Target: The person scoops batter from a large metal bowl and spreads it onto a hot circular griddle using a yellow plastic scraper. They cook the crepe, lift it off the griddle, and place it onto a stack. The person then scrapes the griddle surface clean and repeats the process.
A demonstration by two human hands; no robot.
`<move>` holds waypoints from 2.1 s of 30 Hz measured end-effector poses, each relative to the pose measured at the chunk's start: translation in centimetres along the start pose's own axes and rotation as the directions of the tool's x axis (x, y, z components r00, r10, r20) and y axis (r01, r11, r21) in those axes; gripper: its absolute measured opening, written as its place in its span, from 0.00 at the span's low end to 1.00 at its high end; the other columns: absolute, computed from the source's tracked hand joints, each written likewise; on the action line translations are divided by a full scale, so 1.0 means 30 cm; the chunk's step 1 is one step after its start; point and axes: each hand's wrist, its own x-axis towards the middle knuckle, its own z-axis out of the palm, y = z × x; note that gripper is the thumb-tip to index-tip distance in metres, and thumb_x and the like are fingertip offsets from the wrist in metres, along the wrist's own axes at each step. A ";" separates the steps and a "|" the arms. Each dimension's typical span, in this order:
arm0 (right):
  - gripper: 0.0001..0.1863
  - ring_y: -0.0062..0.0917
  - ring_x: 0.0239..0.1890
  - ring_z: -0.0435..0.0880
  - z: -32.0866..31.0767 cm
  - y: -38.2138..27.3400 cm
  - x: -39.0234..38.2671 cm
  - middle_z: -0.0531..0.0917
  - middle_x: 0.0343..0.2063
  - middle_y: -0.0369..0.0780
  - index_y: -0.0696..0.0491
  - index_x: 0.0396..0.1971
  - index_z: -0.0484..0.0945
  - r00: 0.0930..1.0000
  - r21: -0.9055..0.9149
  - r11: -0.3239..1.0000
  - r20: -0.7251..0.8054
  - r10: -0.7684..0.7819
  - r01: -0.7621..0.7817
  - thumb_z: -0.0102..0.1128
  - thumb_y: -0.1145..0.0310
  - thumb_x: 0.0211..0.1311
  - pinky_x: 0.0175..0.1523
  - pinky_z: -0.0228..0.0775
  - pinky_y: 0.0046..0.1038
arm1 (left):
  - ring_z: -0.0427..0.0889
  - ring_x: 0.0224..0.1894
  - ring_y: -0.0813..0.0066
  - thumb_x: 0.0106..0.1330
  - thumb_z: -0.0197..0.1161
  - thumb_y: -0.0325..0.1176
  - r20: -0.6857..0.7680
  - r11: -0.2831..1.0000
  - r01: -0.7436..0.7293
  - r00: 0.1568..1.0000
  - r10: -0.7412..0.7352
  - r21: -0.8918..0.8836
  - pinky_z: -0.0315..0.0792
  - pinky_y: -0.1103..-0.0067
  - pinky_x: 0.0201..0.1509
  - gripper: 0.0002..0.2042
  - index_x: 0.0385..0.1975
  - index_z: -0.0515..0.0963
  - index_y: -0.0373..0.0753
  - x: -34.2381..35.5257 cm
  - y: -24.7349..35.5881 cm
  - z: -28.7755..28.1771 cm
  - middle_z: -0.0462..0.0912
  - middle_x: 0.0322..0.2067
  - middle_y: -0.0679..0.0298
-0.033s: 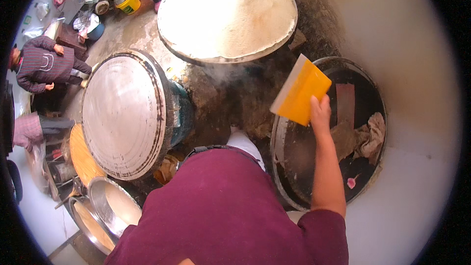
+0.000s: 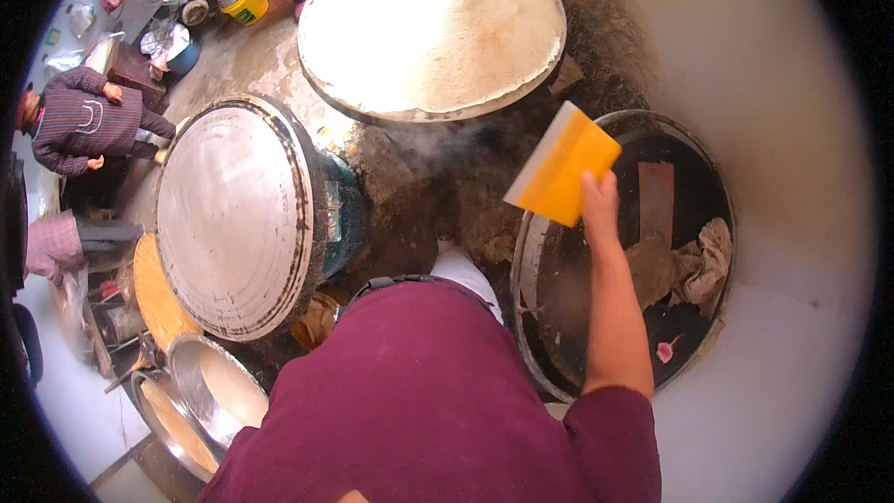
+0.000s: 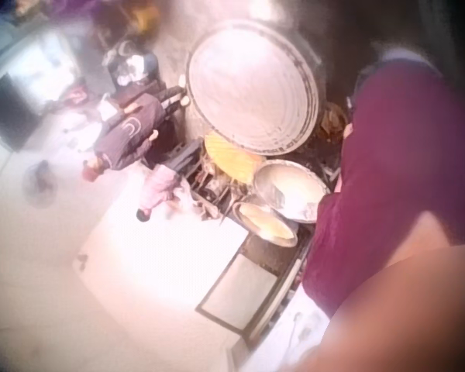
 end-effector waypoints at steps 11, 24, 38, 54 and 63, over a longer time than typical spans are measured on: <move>0.19 0.29 0.35 0.79 0.259 0.304 0.347 0.80 0.33 0.45 0.63 0.36 0.72 0.973 -0.154 0.973 -0.179 0.146 -0.174 0.63 0.66 0.50 0.41 0.69 0.29 | 0.78 0.35 0.76 0.66 0.51 0.34 -0.009 1.000 -0.024 1.000 0.024 -0.012 0.72 0.78 0.39 0.17 0.51 0.68 0.31 -0.052 0.079 0.113 0.80 0.33 0.60; 0.19 0.37 0.36 0.80 0.376 0.280 0.244 0.80 0.34 0.49 0.66 0.36 0.71 0.961 -0.278 0.941 -0.245 0.126 -0.194 0.62 0.67 0.48 0.40 0.70 0.30 | 0.76 0.33 0.82 0.65 0.50 0.34 -0.041 0.974 -0.211 0.977 0.208 -0.084 0.70 0.85 0.34 0.19 0.55 0.65 0.33 -0.097 0.668 0.160 0.78 0.41 0.61; 0.21 0.32 0.32 0.82 0.633 0.221 0.119 0.82 0.32 0.48 0.66 0.35 0.76 0.972 -0.042 0.979 -0.130 0.195 -0.201 0.62 0.64 0.46 0.37 0.72 0.32 | 0.77 0.42 0.75 0.63 0.50 0.29 0.283 0.659 -0.710 0.704 0.652 0.247 0.71 0.79 0.46 0.17 0.52 0.69 0.34 -0.091 1.190 0.288 0.78 0.41 0.59; 0.20 0.32 0.39 0.78 0.511 0.174 0.120 0.76 0.40 0.45 0.63 0.46 0.67 0.905 0.408 0.898 -0.299 0.303 -0.166 0.54 0.71 0.54 0.42 0.72 0.31 | 0.78 0.42 0.74 0.62 0.52 0.30 0.384 0.684 -0.672 0.734 0.561 0.285 0.71 0.78 0.48 0.17 0.50 0.70 0.33 -0.018 1.124 0.323 0.80 0.40 0.58; 0.21 0.37 0.45 0.78 0.508 0.138 0.644 0.75 0.46 0.51 0.67 0.47 0.69 0.674 0.466 0.844 -0.535 0.509 -0.267 0.50 0.77 0.51 0.46 0.72 0.35 | 0.78 0.45 0.73 0.62 0.52 0.29 0.320 0.812 -0.543 0.824 0.467 0.214 0.71 0.78 0.48 0.17 0.50 0.70 0.32 0.179 1.264 0.411 0.79 0.41 0.56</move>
